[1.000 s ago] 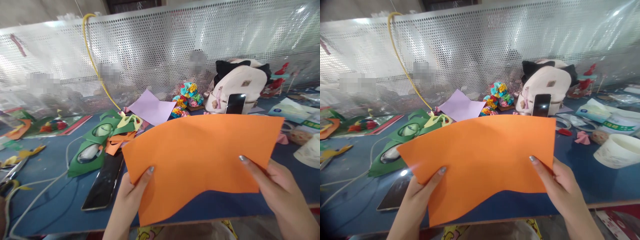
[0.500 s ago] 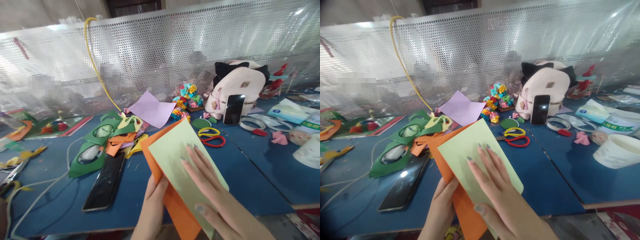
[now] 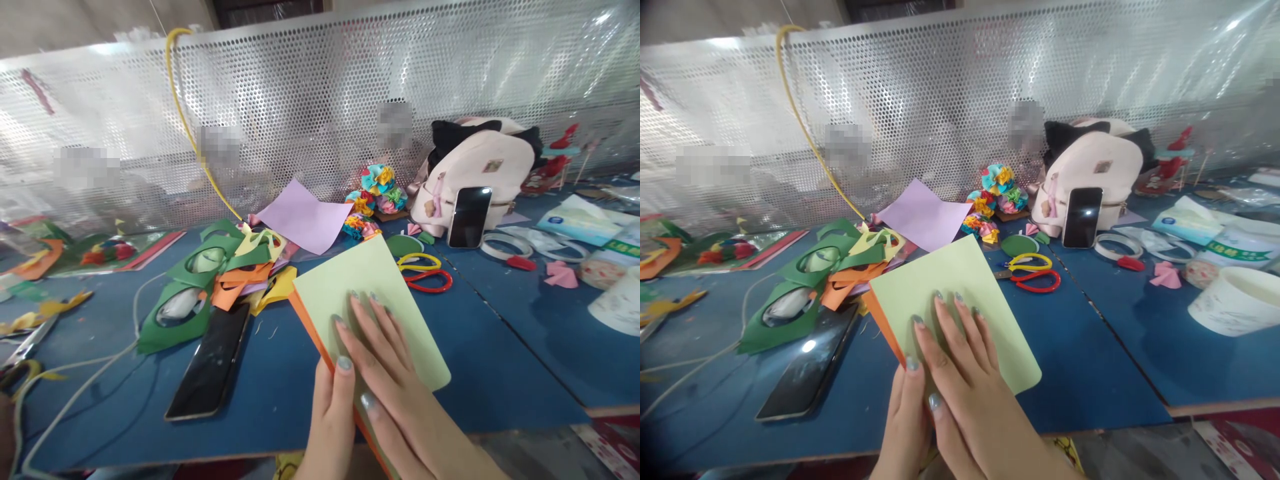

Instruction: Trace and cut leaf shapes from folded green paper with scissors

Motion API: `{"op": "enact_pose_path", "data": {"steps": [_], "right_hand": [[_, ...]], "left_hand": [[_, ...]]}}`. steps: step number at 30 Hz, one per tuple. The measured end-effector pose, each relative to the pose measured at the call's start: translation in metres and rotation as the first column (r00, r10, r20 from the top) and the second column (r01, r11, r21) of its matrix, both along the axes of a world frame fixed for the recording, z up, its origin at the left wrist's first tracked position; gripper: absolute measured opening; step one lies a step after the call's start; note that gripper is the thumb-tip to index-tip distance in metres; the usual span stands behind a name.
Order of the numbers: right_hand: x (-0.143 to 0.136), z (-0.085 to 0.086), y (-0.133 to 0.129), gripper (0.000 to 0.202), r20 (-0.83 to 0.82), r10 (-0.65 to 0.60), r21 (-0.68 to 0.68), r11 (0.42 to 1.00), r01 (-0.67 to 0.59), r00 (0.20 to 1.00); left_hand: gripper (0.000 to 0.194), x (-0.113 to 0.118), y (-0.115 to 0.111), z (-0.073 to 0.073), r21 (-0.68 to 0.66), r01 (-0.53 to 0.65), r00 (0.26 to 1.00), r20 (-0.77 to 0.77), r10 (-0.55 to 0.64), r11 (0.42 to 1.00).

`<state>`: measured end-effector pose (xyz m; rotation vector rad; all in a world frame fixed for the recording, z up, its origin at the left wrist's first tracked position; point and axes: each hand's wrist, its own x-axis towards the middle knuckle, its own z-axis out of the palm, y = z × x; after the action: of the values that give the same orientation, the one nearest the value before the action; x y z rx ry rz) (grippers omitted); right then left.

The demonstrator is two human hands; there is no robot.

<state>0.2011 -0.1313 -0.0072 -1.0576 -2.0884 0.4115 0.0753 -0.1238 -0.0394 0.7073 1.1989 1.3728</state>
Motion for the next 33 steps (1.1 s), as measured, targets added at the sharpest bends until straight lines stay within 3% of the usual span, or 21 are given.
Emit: {"op": "enact_pose_path", "data": {"steps": [5,9,11,12,14,16,18,20,27,33], "right_hand": [[0.004,0.007,-0.009,0.068,-0.126,-0.009,-0.037,0.999,0.005,0.992],[0.026,0.004,-0.009,0.057,-0.35,-0.225,0.034,0.967,0.252,0.909],[0.043,-0.003,-0.003,0.062,-0.416,-0.331,-0.032,0.936,0.35,0.847],[0.051,-0.006,0.0,0.068,-0.441,-0.321,-0.122,0.946,0.299,0.838],[0.063,-0.013,0.007,0.064,-0.524,-0.198,-0.338,0.941,0.011,0.828],[0.069,-0.018,0.011,0.06,-0.618,-0.155,-0.498,0.836,-0.231,0.771],[0.07,-0.02,0.013,0.062,-0.663,-0.208,-0.583,0.747,-0.321,0.719],[0.068,-0.02,0.011,0.065,-0.667,-0.264,-0.615,0.723,-0.314,0.697],[0.057,-0.021,0.008,0.057,-0.663,-0.333,-0.592,0.781,-0.199,0.67],[0.048,-0.018,0.008,0.049,-0.682,-0.417,-0.586,0.803,-0.107,0.601]], "left_hand": [[0.054,0.0,0.005,0.008,-0.105,-0.068,0.987,0.139,0.083,0.992],[0.065,-0.009,0.008,0.008,-0.249,-0.068,0.982,0.156,0.109,0.966],[0.067,-0.011,0.007,0.01,-0.255,-0.062,0.976,0.186,0.112,0.965],[0.067,-0.011,0.006,0.012,-0.248,-0.057,0.974,0.197,0.108,0.967],[0.066,-0.011,0.005,0.016,-0.253,-0.039,0.978,0.187,0.088,0.967],[0.067,-0.012,0.004,0.018,-0.275,0.014,0.983,0.178,0.037,0.961],[0.067,-0.013,0.005,0.017,-0.28,0.076,0.979,0.201,-0.019,0.957],[0.067,-0.015,0.005,0.015,-0.264,0.118,0.971,0.233,-0.055,0.957],[0.062,-0.016,0.007,0.006,-0.163,0.161,0.955,0.276,-0.112,0.973],[0.059,-0.015,0.002,0.004,-0.179,0.149,0.964,0.247,-0.102,0.972]]}}
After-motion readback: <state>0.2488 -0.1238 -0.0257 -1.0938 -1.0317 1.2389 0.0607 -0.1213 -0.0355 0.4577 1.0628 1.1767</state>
